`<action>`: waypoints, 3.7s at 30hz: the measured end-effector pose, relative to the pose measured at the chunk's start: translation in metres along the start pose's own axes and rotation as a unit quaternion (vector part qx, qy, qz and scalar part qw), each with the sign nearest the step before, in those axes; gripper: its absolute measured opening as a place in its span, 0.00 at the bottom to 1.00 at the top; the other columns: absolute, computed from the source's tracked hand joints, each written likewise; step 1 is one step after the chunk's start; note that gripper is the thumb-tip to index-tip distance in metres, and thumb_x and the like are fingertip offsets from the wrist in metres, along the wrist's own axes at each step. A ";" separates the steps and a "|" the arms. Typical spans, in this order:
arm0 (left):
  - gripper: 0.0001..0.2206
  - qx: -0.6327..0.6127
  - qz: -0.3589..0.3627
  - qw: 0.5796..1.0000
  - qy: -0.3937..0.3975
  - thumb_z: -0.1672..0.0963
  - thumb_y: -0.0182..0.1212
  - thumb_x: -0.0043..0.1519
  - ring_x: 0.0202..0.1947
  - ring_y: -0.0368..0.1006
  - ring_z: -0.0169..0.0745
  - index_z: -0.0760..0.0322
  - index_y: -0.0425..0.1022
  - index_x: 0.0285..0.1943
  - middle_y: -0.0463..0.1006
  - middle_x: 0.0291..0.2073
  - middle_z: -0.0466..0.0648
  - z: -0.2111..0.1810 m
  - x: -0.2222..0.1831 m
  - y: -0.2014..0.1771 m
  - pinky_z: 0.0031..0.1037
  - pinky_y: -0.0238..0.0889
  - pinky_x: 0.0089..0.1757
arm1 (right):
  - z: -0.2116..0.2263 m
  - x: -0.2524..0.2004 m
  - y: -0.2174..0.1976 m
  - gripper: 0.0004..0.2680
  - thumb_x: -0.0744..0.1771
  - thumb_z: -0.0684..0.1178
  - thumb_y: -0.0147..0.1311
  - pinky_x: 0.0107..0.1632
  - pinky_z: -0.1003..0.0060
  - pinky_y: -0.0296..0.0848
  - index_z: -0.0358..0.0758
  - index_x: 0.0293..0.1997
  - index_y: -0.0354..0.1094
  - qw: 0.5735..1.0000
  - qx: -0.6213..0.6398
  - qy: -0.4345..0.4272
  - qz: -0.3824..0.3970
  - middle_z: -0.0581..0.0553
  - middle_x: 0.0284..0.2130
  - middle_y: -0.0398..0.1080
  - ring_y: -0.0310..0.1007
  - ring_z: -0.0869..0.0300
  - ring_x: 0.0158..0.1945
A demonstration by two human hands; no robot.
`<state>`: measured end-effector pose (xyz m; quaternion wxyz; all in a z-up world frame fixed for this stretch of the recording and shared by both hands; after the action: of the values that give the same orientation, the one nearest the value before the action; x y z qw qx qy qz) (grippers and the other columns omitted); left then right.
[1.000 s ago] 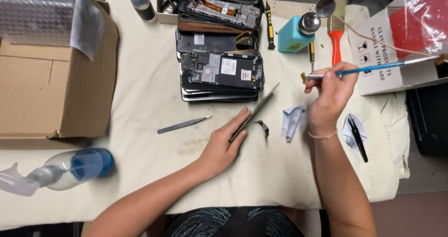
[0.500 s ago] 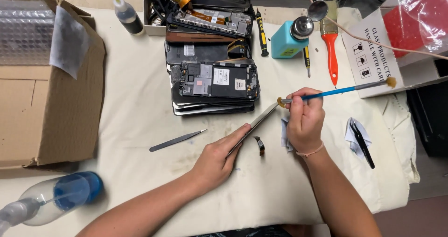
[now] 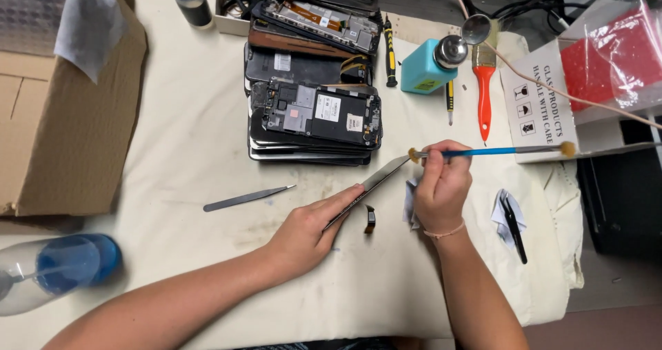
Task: Cleaning mobile phone screen components using a brush and a cloth to remove dust and debris from connectors and surfaces.
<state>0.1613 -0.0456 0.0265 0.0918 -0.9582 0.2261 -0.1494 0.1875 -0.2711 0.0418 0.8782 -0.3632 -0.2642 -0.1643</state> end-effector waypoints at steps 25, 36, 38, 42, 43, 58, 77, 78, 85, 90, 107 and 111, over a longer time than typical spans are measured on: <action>0.20 0.001 0.036 0.999 -0.006 0.63 0.47 0.69 0.64 0.70 0.57 0.66 0.68 0.71 0.75 0.64 0.58 0.000 -0.001 0.001 0.46 0.67 0.58 | -0.006 -0.011 -0.002 0.04 0.72 0.40 0.42 0.33 0.64 0.69 0.31 0.44 0.61 0.999 0.002 0.002 -0.040 0.41 0.24 0.69 0.66 0.55 0.24; 0.20 0.022 0.038 0.999 -0.007 0.63 0.47 0.69 0.64 0.71 0.55 0.66 0.67 0.71 0.74 0.64 0.57 -0.002 -0.001 0.003 0.44 0.67 0.58 | 0.005 -0.015 -0.003 0.04 0.71 0.38 0.43 0.42 0.62 0.68 0.34 0.41 0.64 0.998 -0.003 -0.053 -0.034 0.45 0.29 0.66 0.65 0.53 0.33; 0.20 0.014 0.034 0.999 -0.003 0.63 0.48 0.69 0.63 0.71 0.56 0.66 0.67 0.71 0.74 0.64 0.58 -0.002 -0.001 0.003 0.44 0.67 0.58 | 0.010 -0.015 -0.002 0.05 0.72 0.41 0.45 0.49 0.62 0.64 0.34 0.40 0.65 0.995 -0.058 -0.078 -0.032 0.46 0.30 0.66 0.59 0.51 0.39; 0.27 0.035 0.054 0.997 0.032 0.66 0.48 0.63 0.69 0.66 0.50 0.63 0.60 0.74 0.68 0.70 0.55 0.013 -0.007 0.011 0.33 0.57 0.67 | 0.017 -0.013 -0.003 0.05 0.71 0.36 0.38 0.59 0.49 0.54 0.27 0.41 0.61 0.995 -0.079 -0.050 -0.032 0.35 0.35 0.68 0.56 0.46 0.46; 0.26 0.036 0.056 0.997 0.025 0.65 0.47 0.65 0.69 0.66 0.50 0.61 0.60 0.75 0.67 0.70 0.55 0.014 -0.007 0.012 0.33 0.56 0.67 | 0.019 -0.016 0.000 0.05 0.71 0.37 0.39 0.57 0.52 0.59 0.28 0.42 0.62 0.996 -0.071 -0.060 -0.015 0.37 0.35 0.67 0.56 0.46 0.48; 0.26 0.040 0.064 0.997 0.018 0.64 0.47 0.66 0.70 0.65 0.49 0.60 0.58 0.76 0.66 0.71 0.54 0.016 -0.009 0.014 0.33 0.58 0.66 | 0.026 -0.019 0.002 0.06 0.71 0.38 0.39 0.59 0.50 0.55 0.27 0.41 0.62 0.995 -0.088 -0.054 -0.010 0.38 0.34 0.68 0.54 0.45 0.48; 0.33 0.053 0.076 0.996 -0.011 0.66 0.48 0.61 0.72 0.61 0.56 0.54 0.52 0.78 0.52 0.78 0.53 0.019 -0.012 0.017 0.37 0.63 0.62 | 0.042 -0.026 0.009 0.05 0.71 0.36 0.40 0.52 0.55 0.66 0.27 0.42 0.63 0.996 -0.034 -0.077 0.011 0.38 0.35 0.66 0.61 0.47 0.46; 0.33 0.051 0.076 0.996 -0.013 0.66 0.48 0.61 0.72 0.61 0.56 0.54 0.52 0.78 0.52 0.78 0.53 0.019 -0.012 0.018 0.37 0.63 0.62 | 0.038 -0.027 0.009 0.05 0.71 0.36 0.40 0.52 0.55 0.66 0.27 0.42 0.63 0.996 -0.034 -0.077 0.013 0.38 0.35 0.66 0.61 0.47 0.46; 0.32 0.042 0.067 0.997 0.024 0.66 0.45 0.61 0.72 0.62 0.47 0.59 0.53 0.78 0.61 0.74 0.52 0.010 -0.010 0.016 0.31 0.58 0.67 | 0.034 -0.028 0.010 0.05 0.71 0.37 0.42 0.42 0.60 0.66 0.25 0.43 0.63 0.999 -0.026 -0.045 0.008 0.35 0.38 0.65 0.65 0.50 0.36; 0.31 0.052 0.064 0.996 0.033 0.65 0.45 0.63 0.71 0.65 0.45 0.58 0.53 0.78 0.62 0.74 0.49 0.007 -0.009 0.015 0.30 0.60 0.65 | 0.023 -0.030 0.008 0.04 0.72 0.38 0.42 0.32 0.64 0.60 0.25 0.46 0.61 1.000 -0.025 0.009 0.002 0.38 0.35 0.65 0.59 0.58 0.24; 0.21 0.059 0.051 0.997 0.020 0.59 0.45 0.70 0.70 0.66 0.45 0.54 0.60 0.75 0.69 0.70 0.49 0.001 -0.004 0.011 0.31 0.58 0.66 | 0.049 -0.026 0.011 0.03 0.71 0.37 0.41 0.45 0.59 0.71 0.27 0.44 0.61 0.996 0.004 -0.088 0.014 0.35 0.37 0.67 0.69 0.48 0.40; 0.21 0.052 0.042 0.997 0.026 0.60 0.46 0.70 0.69 0.67 0.46 0.56 0.61 0.74 0.68 0.70 0.49 0.005 -0.005 0.012 0.32 0.59 0.66 | 0.054 -0.029 0.014 0.03 0.71 0.38 0.42 0.48 0.58 0.68 0.31 0.43 0.62 0.993 0.010 -0.110 0.040 0.38 0.36 0.67 0.67 0.49 0.41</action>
<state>0.1540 -0.0530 0.0177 0.1421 -0.9376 0.2600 -0.1820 0.1524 -0.2193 0.0496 0.8531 -0.3809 -0.3460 -0.0857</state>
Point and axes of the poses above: each hand's wrist, its own x-axis towards the middle knuckle, its own y-axis out of the palm, z = x × y, the point moved 7 cm from there along x, towards the middle knuckle
